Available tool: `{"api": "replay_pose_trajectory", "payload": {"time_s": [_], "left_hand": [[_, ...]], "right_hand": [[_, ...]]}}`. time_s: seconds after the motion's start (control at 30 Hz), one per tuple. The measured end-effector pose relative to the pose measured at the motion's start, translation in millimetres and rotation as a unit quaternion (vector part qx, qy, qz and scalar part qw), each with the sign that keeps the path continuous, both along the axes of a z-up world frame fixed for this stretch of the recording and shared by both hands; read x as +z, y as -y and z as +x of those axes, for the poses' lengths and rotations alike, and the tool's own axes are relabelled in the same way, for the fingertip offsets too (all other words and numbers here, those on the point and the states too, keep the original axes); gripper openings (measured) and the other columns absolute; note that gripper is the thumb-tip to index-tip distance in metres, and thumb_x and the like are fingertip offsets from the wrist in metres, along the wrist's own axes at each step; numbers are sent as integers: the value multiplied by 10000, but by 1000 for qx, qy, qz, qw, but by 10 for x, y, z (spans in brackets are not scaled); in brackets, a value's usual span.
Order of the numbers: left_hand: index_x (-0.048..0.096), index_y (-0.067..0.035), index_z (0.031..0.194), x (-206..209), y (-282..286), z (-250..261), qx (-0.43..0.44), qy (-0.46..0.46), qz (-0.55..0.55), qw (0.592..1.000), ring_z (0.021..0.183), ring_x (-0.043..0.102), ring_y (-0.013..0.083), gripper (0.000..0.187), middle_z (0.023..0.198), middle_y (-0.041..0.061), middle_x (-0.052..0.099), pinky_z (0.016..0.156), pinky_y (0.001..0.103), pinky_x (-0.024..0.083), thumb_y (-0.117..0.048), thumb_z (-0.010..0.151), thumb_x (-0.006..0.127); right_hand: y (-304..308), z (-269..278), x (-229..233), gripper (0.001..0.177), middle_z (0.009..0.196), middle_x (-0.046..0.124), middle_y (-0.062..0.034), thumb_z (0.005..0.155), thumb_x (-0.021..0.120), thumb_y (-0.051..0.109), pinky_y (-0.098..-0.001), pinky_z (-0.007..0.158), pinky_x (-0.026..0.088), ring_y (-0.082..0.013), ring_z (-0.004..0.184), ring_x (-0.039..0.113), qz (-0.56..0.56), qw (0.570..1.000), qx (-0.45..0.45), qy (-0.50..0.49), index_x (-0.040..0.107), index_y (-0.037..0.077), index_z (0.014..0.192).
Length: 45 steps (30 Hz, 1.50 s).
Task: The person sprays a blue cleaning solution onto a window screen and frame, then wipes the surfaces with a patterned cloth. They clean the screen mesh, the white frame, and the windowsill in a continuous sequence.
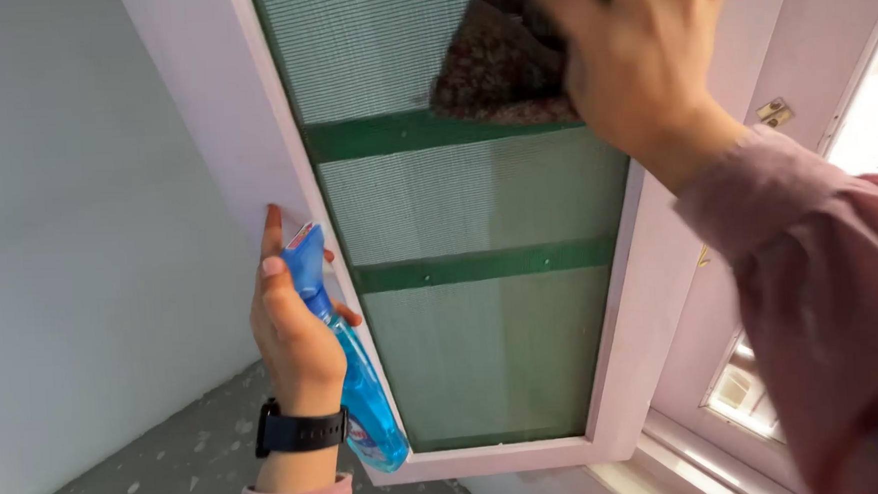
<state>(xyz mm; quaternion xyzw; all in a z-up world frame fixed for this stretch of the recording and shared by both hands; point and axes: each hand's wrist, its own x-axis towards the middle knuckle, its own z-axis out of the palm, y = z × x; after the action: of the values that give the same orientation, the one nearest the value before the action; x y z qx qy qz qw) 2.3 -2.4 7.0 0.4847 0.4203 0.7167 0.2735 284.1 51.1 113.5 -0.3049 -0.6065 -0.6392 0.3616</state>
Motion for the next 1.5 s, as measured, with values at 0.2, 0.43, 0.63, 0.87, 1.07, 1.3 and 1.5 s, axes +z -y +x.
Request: {"api": "replay_pose_trajectory", "payload": {"time_s": [0.2, 0.43, 0.63, 0.87, 1.07, 1.3, 1.5], "left_hand": [[400, -154, 1479, -99, 16, 53, 11, -39, 18, 999, 608, 536, 190, 751, 973, 76, 604, 395, 284, 503, -531, 855, 218], [386, -145, 1478, -196, 4, 53, 11, -52, 48, 997, 699, 563, 180, 795, 995, 113, 597, 395, 271, 513, -597, 844, 222], [491, -70, 1306, -343, 41, 34, 23, -91, 80, 992, 539, 527, 176, 709, 1240, 92, 502, 363, 243, 477, -581, 886, 234], [606, 42, 1128, -520, -27, 86, 43, -77, 113, 990, 793, 630, 204, 713, 1478, 128, 439, 337, 256, 492, -528, 916, 234], [559, 81, 1199, -603, -1, 91, 44, -101, 117, 987, 412, 511, 200, 809, 1500, 147, 418, 340, 244, 424, -607, 919, 238], [357, 66, 1445, -699, -4, 135, 22, -78, 107, 991, 945, 524, 220, 984, 1518, 177, 361, 353, 293, 474, -727, 870, 270], [364, 15, 1490, -763, -33, 136, 35, -69, 76, 994, 888, 547, 244, 1016, 1092, 237, 543, 378, 307, 491, -755, 834, 261]], "right_hand": [[99, -567, -395, 907, 1415, 360, -319, 863, 650, 775, -802, 983, 201, -622, 1230, 291, -157, 985, 47, -45, 551, 101, 1462], [124, -45, -1228, 437, 1422, 518, 17, 981, 455, 244, -537, 1002, 398, -303, 1282, 486, -110, 976, 9, 187, 572, 374, 1381], [-324, 135, -709, 337, 1194, 582, -139, 871, 738, 226, -609, 772, 322, -421, 1006, 505, -58, 997, -24, -50, 715, 183, 1205], [9, -1187, -782, 1021, 1524, 266, -231, 733, 709, 770, -784, 994, 221, -552, 1336, 237, -263, 964, -3, -43, 433, 215, 1544], [-20, -726, -1891, 556, 1557, 322, 27, 976, 513, 288, -442, 1049, 409, -199, 1370, 403, -158, 948, -23, 275, 377, 338, 1513], [90, -7, -1979, 551, 1492, 350, 105, 960, 441, 159, -628, 1004, 426, -380, 1294, 477, -173, 964, 8, 201, 483, 415, 1445], [33, -194, -926, 305, 1344, 529, -103, 1036, 657, 194, -825, 958, 191, -568, 1245, 255, -128, 990, 62, -16, 680, 255, 1334]]}}
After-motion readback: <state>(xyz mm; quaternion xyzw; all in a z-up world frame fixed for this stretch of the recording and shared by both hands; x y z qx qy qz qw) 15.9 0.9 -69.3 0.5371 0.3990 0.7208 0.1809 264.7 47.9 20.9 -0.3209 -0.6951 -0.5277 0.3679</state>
